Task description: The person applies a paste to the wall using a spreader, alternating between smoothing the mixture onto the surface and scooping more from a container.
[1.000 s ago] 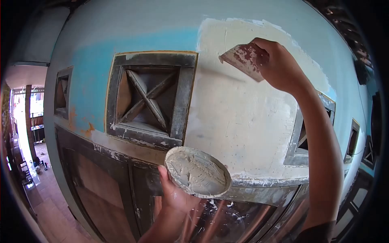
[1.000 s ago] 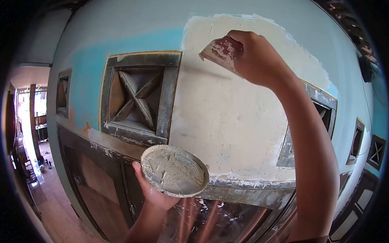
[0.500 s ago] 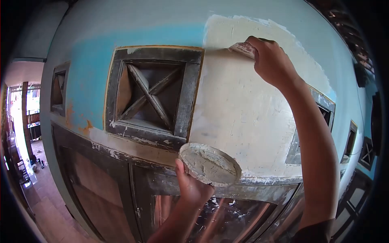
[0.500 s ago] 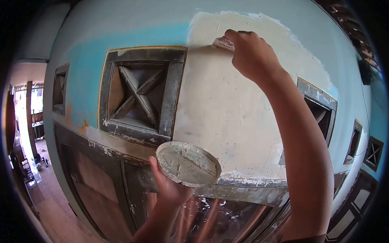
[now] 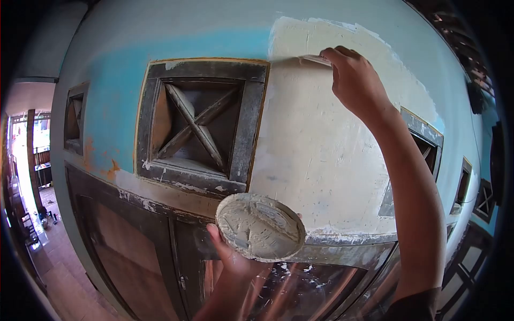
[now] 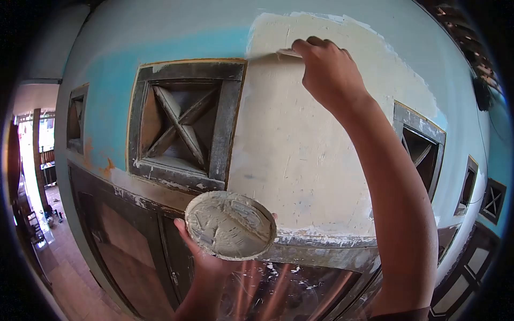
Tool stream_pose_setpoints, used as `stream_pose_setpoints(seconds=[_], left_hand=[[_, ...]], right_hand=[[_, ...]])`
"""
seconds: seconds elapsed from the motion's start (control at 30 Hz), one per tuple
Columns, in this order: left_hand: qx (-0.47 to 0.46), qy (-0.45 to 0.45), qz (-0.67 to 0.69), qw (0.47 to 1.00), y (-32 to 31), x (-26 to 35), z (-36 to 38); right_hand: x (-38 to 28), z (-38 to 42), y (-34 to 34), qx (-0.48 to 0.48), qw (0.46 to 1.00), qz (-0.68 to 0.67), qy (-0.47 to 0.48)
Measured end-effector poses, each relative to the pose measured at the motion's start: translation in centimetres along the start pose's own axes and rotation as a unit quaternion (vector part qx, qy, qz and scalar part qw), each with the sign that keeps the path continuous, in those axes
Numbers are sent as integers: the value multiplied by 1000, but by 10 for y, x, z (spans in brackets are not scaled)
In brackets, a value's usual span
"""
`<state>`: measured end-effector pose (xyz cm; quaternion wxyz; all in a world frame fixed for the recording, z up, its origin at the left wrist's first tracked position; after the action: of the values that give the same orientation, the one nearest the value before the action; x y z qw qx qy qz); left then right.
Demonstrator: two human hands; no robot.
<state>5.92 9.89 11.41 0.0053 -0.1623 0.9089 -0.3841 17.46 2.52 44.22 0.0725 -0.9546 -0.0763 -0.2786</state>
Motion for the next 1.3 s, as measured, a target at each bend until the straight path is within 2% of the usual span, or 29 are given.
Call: stream_pose_setpoints(seconds=[0.1, 0.2, 0.27, 0.37, 0.4, 0.43, 0.5, 0.53, 0.6, 0.67, 0.7, 0.8, 0.87, 0.9, 0.97, 1.07, 1.1, 1.17, 1.2, 1.27, 1.3], left_hand=[[29, 11, 21, 999, 9, 0, 2], [-18, 31, -20, 999, -3, 1, 4], [-58, 45, -28, 997, -10, -1, 5], [-45, 42, -39, 997, 1, -1, 7], [-44, 42, -39, 997, 4, -1, 7], [-39, 39, -33, 998, 8, -1, 7], [-33, 35, -27, 998, 20, -2, 8], [3, 25, -7, 1000, 34, -1, 9], [40, 16, 12, 999, 45, 3, 10], [-42, 26, 36, 998, 25, 7, 10], [-41, 26, 37, 998, 27, 9, 11], [0, -5, 8, 1000, 36, 20, 11], [-52, 21, 14, 998, 20, 18, 12], [-50, 21, 12, 998, 16, 18, 12], [-100, 54, 45, 992, -3, 9, 13], [-82, 31, 87, 992, -3, 12, 17], [-81, 30, 88, 992, 1, 12, 16], [-156, 19, 217, 963, -3, 19, 19], [-153, 19, 219, 964, -1, 23, 21], [-83, 13, 2, 996, 10, 25, 22], [-84, 15, 1, 996, 13, 23, 25]], right_hand=[[1, 3, -5, 3, 1000, 5, -4], [3, 7, -6, 21, 999, -23, -21], [-2, 12, -15, -5, 999, -39, -19], [-12, 23, -19, 0, 998, -63, -28], [-15, 27, -25, -42, 996, -72, -44], [-17, 32, -31, -43, 995, -73, -44], [-38, 42, -33, 11, 998, -54, 42], [-40, 49, -46, -36, 998, -46, 36], [-50, 62, -48, -47, 997, -32, 44], [-60, 77, -52, -74, 995, -34, 57], [-63, 84, -49, -74, 995, -34, 57], [-66, 82, -35, -35, 996, -47, 71], [-53, 59, -26, 5, 997, -61, 46], [-45, 47, -26, 20, 996, -87, 32], [-42, 42, -35, 9, 996, -87, 22], [-55, 52, -54, -99, 992, -70, 42], [-58, 58, -53, -100, 992, -69, 43], [-70, 75, -59, -135, 986, -61, 75], [-76, 84, -61, -140, 985, -50, 85], [-83, 94, -50, -145, 982, -67, 102], [-87, 95, -42, -144, 979, -83, 116]])
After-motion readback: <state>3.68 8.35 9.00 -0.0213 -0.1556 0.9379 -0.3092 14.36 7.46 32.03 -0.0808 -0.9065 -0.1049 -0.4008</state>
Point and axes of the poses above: each hand's wrist, its own z-axis away from the middle knuckle, its own y-axis out of the back of the hand, x = y × z, the point moved 10 cm from there along -z, towards the middle knuckle, and after that the axes turned 7 degrees about z, right-handed, at the moved point
